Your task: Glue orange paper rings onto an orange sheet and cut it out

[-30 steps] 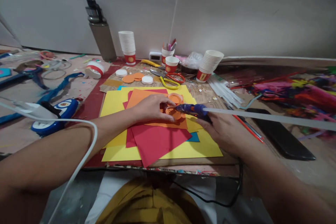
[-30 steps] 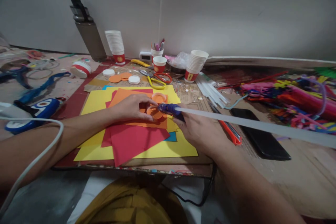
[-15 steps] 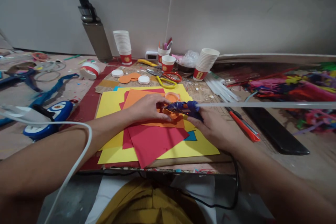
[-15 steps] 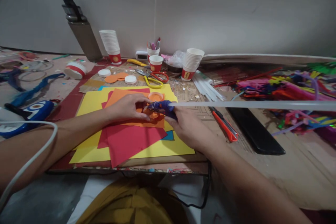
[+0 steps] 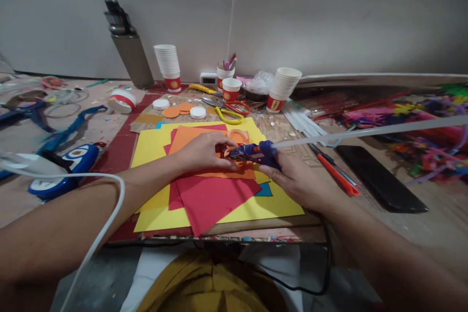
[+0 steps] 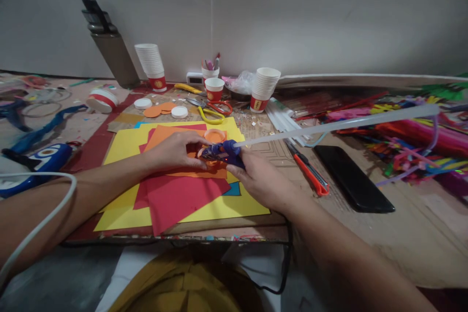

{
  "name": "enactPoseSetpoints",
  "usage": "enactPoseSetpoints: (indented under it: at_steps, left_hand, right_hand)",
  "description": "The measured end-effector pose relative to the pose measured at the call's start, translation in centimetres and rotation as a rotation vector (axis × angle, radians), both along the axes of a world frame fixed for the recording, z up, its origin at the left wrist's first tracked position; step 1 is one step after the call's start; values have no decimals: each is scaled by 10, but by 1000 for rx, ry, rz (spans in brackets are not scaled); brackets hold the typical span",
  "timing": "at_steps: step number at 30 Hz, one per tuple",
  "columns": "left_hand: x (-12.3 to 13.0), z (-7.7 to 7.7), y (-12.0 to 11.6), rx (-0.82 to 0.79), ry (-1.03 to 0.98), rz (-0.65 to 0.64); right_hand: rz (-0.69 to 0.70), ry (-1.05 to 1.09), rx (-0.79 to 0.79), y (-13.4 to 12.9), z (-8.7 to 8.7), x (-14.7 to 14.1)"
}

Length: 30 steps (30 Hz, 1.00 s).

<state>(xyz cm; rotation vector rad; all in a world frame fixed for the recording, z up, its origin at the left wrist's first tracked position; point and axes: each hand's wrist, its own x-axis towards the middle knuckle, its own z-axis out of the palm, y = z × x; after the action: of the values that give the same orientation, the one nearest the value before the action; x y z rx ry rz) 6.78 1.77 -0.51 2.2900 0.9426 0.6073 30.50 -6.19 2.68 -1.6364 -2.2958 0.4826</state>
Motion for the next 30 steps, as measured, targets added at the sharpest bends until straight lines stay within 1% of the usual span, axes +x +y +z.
enactPoseSetpoints:
  at_steps: [3, 8, 14, 21, 26, 30]
  left_hand:
    - [0, 1, 0, -13, 15, 10]
    - [-1, 1, 1, 10, 32, 10]
    - [-1, 1, 0, 43, 48, 9]
    - [0, 1, 0, -21, 26, 6]
    - [0, 0, 0, -13, 19, 10]
    - [0, 0, -1, -17, 13, 12]
  right_hand:
    - [-3, 17, 14, 1, 2, -1]
    - [7, 48, 45, 2, 4, -3]
    - [-9, 86, 69, 4, -1, -1]
    - [-12, 73, 67, 4, -4, 0]
    - [5, 99, 25, 4, -6, -1]
    - [-11, 112, -25, 3, -8, 0]
